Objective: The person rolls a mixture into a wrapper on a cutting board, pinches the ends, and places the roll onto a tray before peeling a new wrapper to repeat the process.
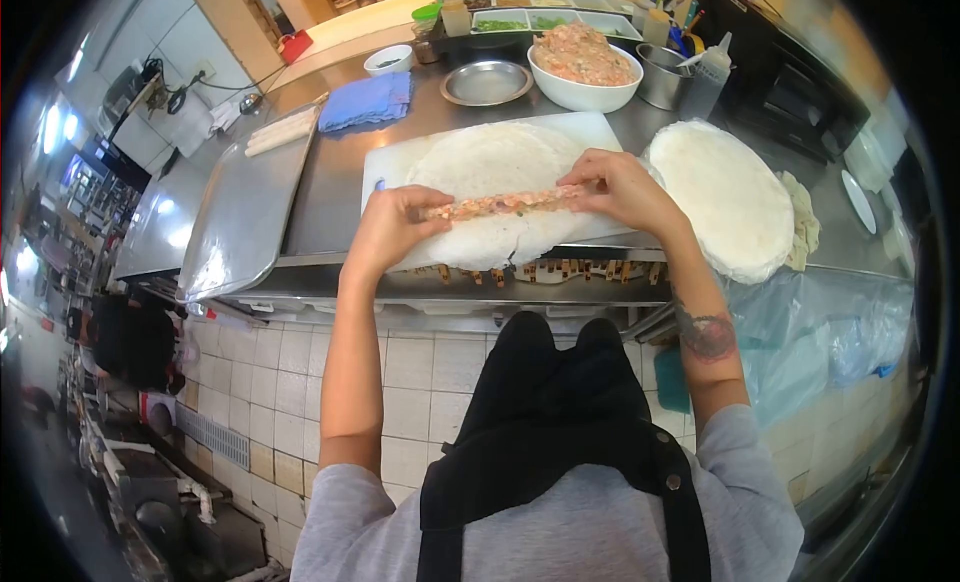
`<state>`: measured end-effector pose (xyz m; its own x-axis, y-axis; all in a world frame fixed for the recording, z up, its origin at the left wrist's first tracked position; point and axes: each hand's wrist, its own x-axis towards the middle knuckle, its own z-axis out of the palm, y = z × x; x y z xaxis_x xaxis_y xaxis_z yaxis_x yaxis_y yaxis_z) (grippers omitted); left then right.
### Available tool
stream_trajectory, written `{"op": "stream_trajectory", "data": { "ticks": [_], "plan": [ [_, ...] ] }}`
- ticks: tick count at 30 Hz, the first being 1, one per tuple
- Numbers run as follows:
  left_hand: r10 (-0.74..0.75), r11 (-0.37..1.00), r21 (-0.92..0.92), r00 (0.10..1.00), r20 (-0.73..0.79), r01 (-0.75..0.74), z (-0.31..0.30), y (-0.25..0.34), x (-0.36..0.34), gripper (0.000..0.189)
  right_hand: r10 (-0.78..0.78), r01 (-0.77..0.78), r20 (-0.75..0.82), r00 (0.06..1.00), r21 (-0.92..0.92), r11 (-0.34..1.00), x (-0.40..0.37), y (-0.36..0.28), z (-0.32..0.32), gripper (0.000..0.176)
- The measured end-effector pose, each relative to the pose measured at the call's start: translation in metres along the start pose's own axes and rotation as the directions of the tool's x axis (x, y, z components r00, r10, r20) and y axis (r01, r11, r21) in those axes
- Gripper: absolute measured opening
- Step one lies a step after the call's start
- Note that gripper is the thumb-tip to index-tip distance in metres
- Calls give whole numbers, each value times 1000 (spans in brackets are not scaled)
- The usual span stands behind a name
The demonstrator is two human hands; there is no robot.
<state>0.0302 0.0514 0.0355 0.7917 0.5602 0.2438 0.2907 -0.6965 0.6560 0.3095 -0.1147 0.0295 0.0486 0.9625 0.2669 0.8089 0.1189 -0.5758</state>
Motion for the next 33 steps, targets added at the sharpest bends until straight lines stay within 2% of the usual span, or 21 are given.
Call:
{"op": "stream_trajectory", "data": {
  "ticks": [2, 4, 6, 7, 9, 10, 11, 12, 13, 14, 15, 16, 17, 19, 20, 22, 24, 25, 27, 31, 33],
  "plan": [
    [35, 999, -11, 999, -24, -35, 1, -11, -3, 27, 37, -37, -1, 999, 19, 999, -1, -1, 1, 40],
    [49, 985, -164, 998, -33, -54, -1, -20, -4, 30, 75, -75, 0, 997, 39, 996, -5, 2, 2, 40],
    [18, 990, -140, 1000, -21, -21, 0, -20, -3, 30, -30, 34, -53, 998, 73, 997, -7, 4, 3, 43],
    [-21, 993, -116, 1000, -20, 18, 0, -18, -3, 31, -26, 30, -55, 998, 72, 997, -9, 0, 1, 43],
    [-6, 995, -97, 1000, -23, 4, 2, -22, -4, 34, 77, -52, -117, 990, 202, 978, -13, -12, -6, 37],
    [8, 997, -77, 1000, -28, -10, 2, -23, -4, 37, 77, -52, -119, 990, 202, 978, -14, -20, -9, 37],
    [13, 997, -75, 1000, -28, -15, 3, -22, -5, 37, 96, -52, -202, 975, 213, 976, -15, -27, -12, 33],
    [8, 995, -99, 997, -83, -16, 6, -20, -9, 41, 116, -53, -284, 952, 223, 974, -16, -30, -14, 29],
    [0, 992, -123, 990, -139, -18, 8, -17, -14, 45, 116, -52, -287, 951, 220, 974, -16, -29, -17, 29],
    [2, 992, -123, 990, -139, -20, 9, -13, -19, 45, 110, -78, -259, 960, 134, 988, -15, -26, -20, 24],
    [83, 996, 1, 967, -240, -85, 9, -8, -24, 47, 108, -100, -229, 967, 46, 994, -14, -24, -23, 20],
    [171, 982, 131, 930, -326, -135, 11, -5, -31, 49, 107, -99, -229, 967, 47, 994, -12, -25, -23, 20],
    [171, 982, 132, 930, -326, -135, 15, -3, -39, 49, 146, -130, -184, 972, 93, 987, -8, -26, -22, 17],
    [217, 970, 201, 854, -472, -136, 24, 2, -54, 41, 182, -163, -138, 974, 138, 977, -2, -32, -18, 14],
    [218, 970, 202, 855, -471, -137, 29, 3, -61, 41, 157, -148, -121, 980, 85, 985, 3, -36, -15, 11],
    [384, 907, 326, 841, -380, -266, 42, 4, -72, 37, 131, -128, -94, 987, 34, 991, 7, -37, -8, 8],
    [419, 892, 326, 841, -343, -312, 51, 7, -72, 37, -94, 81, -141, 986, -90, 993, 13, -32, 7, 6],
    [460, 874, 321, 835, -303, -365, 54, 9, -70, 38, -99, 88, -135, 986, -86, 992, 14, -32, 12, 6],
    [464, 869, 334, 833, -300, -364, 60, 13, -63, 40, -172, 140, -204, 964, -165, 976, 13, -32, 18, 7],
    [458, 866, 360, 840, -291, -347, 66, 10, -55, 37, -72, 43, -184, 980, -157, 987, 11, -30, 21, 9],
    [467, 851, 402, 837, -284, -339, 70, 7, -55, 36, -55, 47, -181, 982, -48, 998, 7, -34, 19, 13]
  ]
}}
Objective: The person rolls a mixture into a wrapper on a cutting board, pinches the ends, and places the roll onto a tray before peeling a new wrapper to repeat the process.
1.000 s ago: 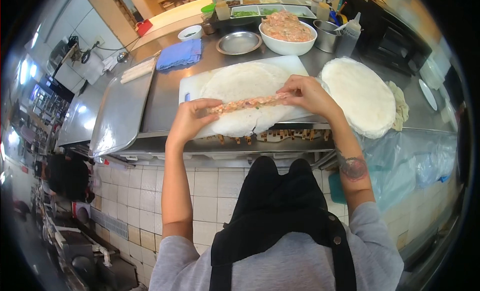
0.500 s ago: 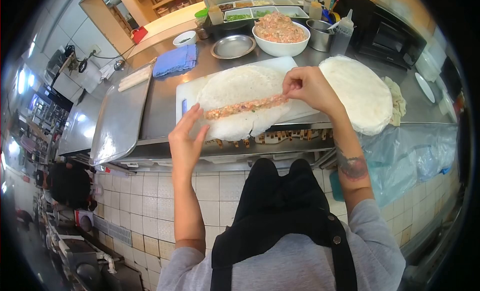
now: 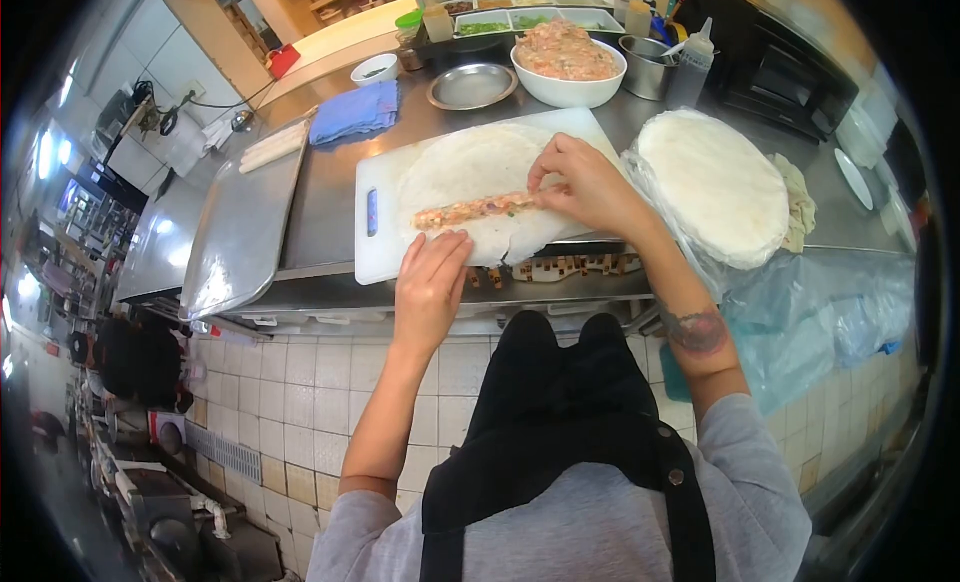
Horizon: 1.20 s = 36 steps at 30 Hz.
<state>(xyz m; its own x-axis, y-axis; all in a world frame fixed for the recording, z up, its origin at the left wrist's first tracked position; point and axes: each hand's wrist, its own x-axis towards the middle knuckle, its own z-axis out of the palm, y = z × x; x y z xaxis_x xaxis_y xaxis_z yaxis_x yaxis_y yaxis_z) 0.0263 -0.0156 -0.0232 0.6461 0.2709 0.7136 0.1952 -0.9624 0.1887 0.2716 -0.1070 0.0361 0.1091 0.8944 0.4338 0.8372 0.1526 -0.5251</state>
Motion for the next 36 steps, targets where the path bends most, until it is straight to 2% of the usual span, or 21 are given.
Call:
{"op": "stream_trajectory", "data": {
  "ticks": [1, 3, 4, 6, 8, 10, 12, 14, 15, 17, 19, 23, 25, 26, 28, 30, 32, 34, 35, 36],
  "plan": [
    [8, 1000, 19, 999, -33, -8, 3, 0, -3, 33, -1, 1, 1, 1000, 0, 1000, -4, -3, -1, 13],
    [13, 999, 44, 998, -68, -10, 3, 1, -6, 31, -155, 153, -96, 983, -24, 988, -20, -12, 1, 18],
    [16, 1000, 22, 996, -87, -15, 3, 1, -7, 28, -160, 158, -93, 983, -25, 987, -29, -17, 4, 18],
    [16, 1000, -4, 994, -108, -17, 4, 2, -6, 26, -230, 227, 2, 973, -174, 958, -47, -25, 11, 27],
    [24, 999, -40, 990, -138, -29, 3, 2, -2, 22, -214, 204, -25, 976, -220, 954, -52, -21, 19, 25],
    [16, 997, -74, 990, -140, -27, 0, 2, 4, 21, -231, 203, -127, 965, -202, 958, -50, -15, 24, 15],
    [10, 995, -99, 990, -141, -24, -6, 3, 13, 20, -199, 184, -117, 973, -130, 974, -41, -14, 17, 13],
    [-88, 977, -207, 978, -188, 48, -12, 6, 27, 17, -169, 163, -105, 980, -58, 985, -28, -18, 8, 11],
    [-87, 978, -204, 978, -191, 47, -15, 6, 36, 17, -166, 163, -105, 980, -35, 986, -20, -20, 3, 9],
    [-210, 946, -278, 967, -145, 163, -20, 2, 53, 13, -167, 166, -104, 981, -12, 986, -3, -17, -2, 8],
    [-223, 943, -279, 966, -130, 180, -21, -9, 72, 12, -145, 147, -167, 975, -1, 989, 14, -8, -4, 7],
    [-228, 949, -248, 967, -117, 194, -8, -48, 107, 12, -98, 96, -148, 984, -21, 995, 48, 16, -1, 10],
    [-208, 956, -235, 969, -133, 173, -1, -63, 115, 13, -32, 11, -139, 990, -148, 989, 60, 26, 5, 15],
    [-189, 963, -222, 971, -145, 154, 2, -69, 117, 14, -36, 15, -139, 990, -151, 988, 64, 34, 10, 15],
    [-142, 982, -147, 975, -173, 117, -1, -67, 110, 16, -35, 11, -102, 994, -229, 973, 71, 44, 15, 18],
    [-94, 994, -67, 976, -196, 82, -7, -59, 96, 18, -55, 18, -129, 990, -271, 962, 70, 50, 19, 16],
    [-53, 999, -9, 994, -94, 53, -13, -44, 76, 18, -70, 20, -153, 986, -309, 951, 63, 44, 23, 14],
    [-48, 997, -70, 998, -45, 45, -6, -44, 66, 17, -292, 242, -241, 925, -216, 946, 55, 28, 28, 13],
    [-39, 990, -138, 999, 8, 39, -2, -44, 60, 16, -290, 243, -235, 928, -211, 947, 52, 19, 32, 13],
    [-45, 989, -141, 999, 14, 46, -1, -45, 59, 16, -341, 325, -125, 932, -136, 936, 49, 10, 38, 16]
  ]
}}
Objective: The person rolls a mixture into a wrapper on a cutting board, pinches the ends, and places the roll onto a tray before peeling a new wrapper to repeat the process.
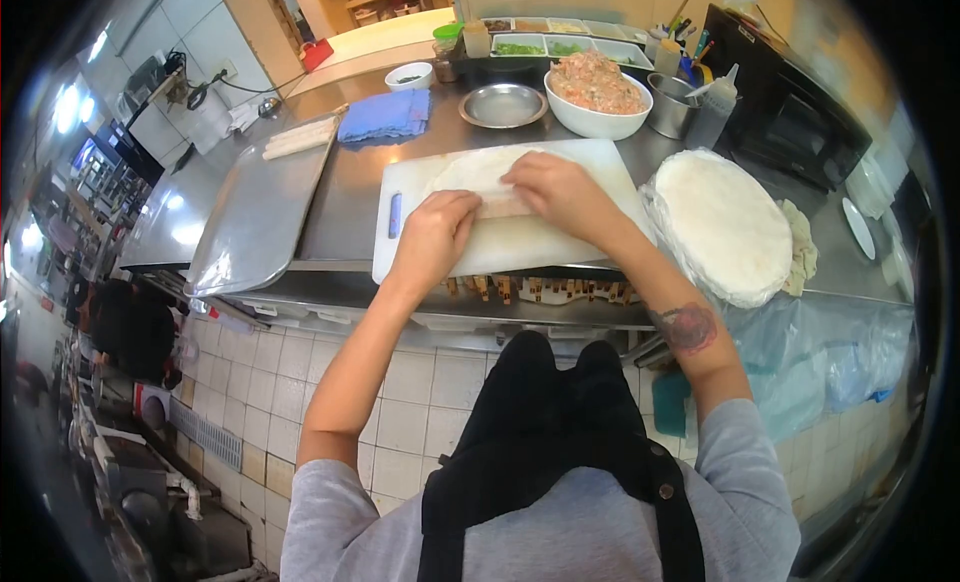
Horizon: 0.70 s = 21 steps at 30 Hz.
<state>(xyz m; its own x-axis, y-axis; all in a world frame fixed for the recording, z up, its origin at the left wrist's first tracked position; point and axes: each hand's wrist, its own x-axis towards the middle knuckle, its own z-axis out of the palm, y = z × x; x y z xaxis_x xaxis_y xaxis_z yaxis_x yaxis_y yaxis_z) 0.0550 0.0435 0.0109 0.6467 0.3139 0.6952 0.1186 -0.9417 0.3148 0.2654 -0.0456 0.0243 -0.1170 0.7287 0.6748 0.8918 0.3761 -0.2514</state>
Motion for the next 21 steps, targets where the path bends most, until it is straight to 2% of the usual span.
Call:
{"op": "stream_trajectory", "data": {
  "ticks": [1, 3, 5, 9, 10, 11, 17, 20, 21],
  "plan": [
    [13, 1000, 22, 1000, 7, -13, 2, -2, 2, 17, -67, 59, 95, 993, 92, 994, -1, -7, 4, 19],
    [32, 999, 36, 999, 21, -32, 3, -4, 7, 19, -42, 33, 157, 987, 60, 998, 1, -5, 15, 21],
    [-115, 993, 32, 981, 155, 112, -2, -5, 13, 19, -26, 20, 216, 976, 27, 999, 6, 1, 19, 24],
    [-214, 977, 66, 946, 243, 203, -6, -13, 25, 24, 87, -112, 363, 928, 47, 993, 22, 0, 16, 26],
    [-251, 968, 103, 918, 306, 230, -10, -10, 30, 26, 119, -152, 414, 902, 48, 987, 24, -2, 14, 26],
    [-288, 957, 140, 885, 366, 254, -11, -8, 33, 28, 124, -156, 413, 902, 45, 987, 24, -1, 15, 26],
    [-383, 923, 143, 820, 425, 357, -13, -4, 34, 28, 168, -240, 426, 889, 121, 963, 23, -8, 12, 27],
    [-353, 935, 118, 845, 401, 334, -11, -3, 29, 29, 169, -242, 449, 878, 111, 964, 20, -8, 11, 31],
    [-354, 935, 118, 846, 399, 335, -10, -2, 27, 29, 101, -165, 401, 910, 128, 978, 16, -5, 6, 33]
  ]
}}
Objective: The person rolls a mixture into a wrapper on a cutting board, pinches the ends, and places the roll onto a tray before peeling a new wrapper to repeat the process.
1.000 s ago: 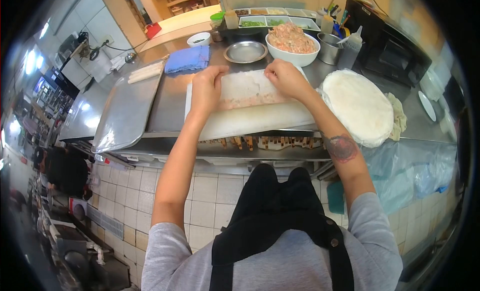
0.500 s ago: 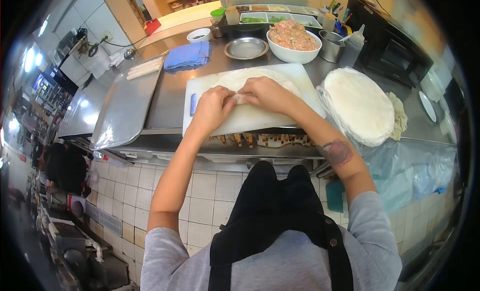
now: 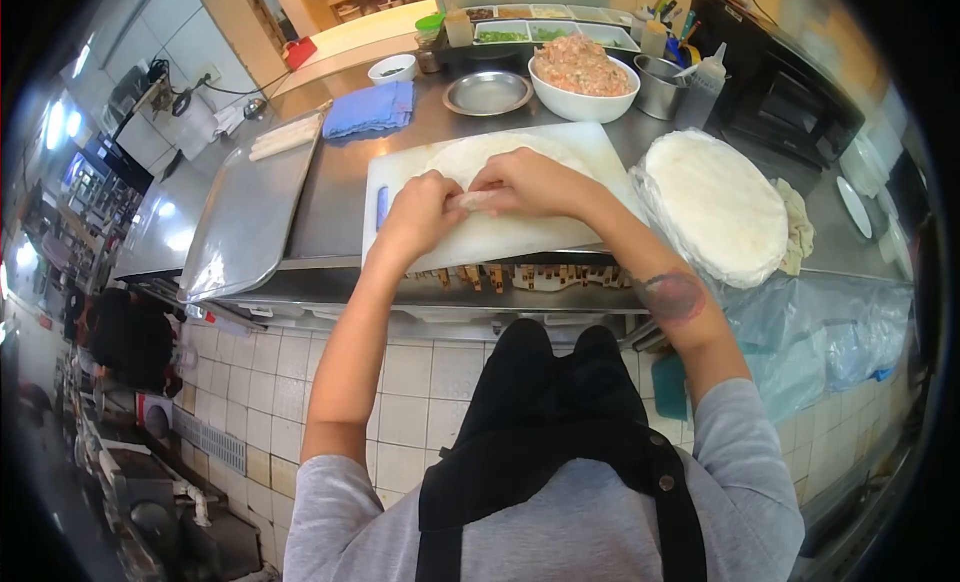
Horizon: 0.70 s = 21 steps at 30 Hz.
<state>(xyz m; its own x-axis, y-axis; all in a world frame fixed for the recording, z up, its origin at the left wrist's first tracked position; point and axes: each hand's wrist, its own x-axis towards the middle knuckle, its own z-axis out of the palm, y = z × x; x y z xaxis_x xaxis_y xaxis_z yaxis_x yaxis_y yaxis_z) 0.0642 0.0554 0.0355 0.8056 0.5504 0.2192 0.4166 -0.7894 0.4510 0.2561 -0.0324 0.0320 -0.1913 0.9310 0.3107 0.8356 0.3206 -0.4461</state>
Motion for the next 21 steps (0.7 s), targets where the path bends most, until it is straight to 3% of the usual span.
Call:
{"op": "stream_trajectory", "data": {
  "ticks": [3, 4, 5, 8, 14, 21],
  "plan": [
    [103, 989, 116, 992, -73, -94, 7, 3, -10, 31, -118, 108, -123, 985, -84, 991, -25, 11, -24, 35],
    [165, 983, 116, 968, -189, -145, 12, 7, -13, 32, -156, 127, -201, 967, -148, 981, -34, 14, -32, 36],
    [225, 973, 121, 927, -299, -197, 18, 12, -15, 33, -154, 126, -197, 968, -148, 981, -39, 16, -35, 36],
    [279, 960, 90, 906, -319, -264, 33, 30, -5, 33, -7, 1, -87, 996, -65, 998, -53, 21, -40, 35],
    [282, 959, 40, 933, -224, -281, 51, 44, 20, 26, 100, -102, -23, 995, -86, 991, -53, 19, -35, 29],
    [275, 960, 66, 959, -72, -271, 49, 42, 33, 22, 73, -85, -139, 988, -82, 993, -63, 12, -24, 24]
  ]
}}
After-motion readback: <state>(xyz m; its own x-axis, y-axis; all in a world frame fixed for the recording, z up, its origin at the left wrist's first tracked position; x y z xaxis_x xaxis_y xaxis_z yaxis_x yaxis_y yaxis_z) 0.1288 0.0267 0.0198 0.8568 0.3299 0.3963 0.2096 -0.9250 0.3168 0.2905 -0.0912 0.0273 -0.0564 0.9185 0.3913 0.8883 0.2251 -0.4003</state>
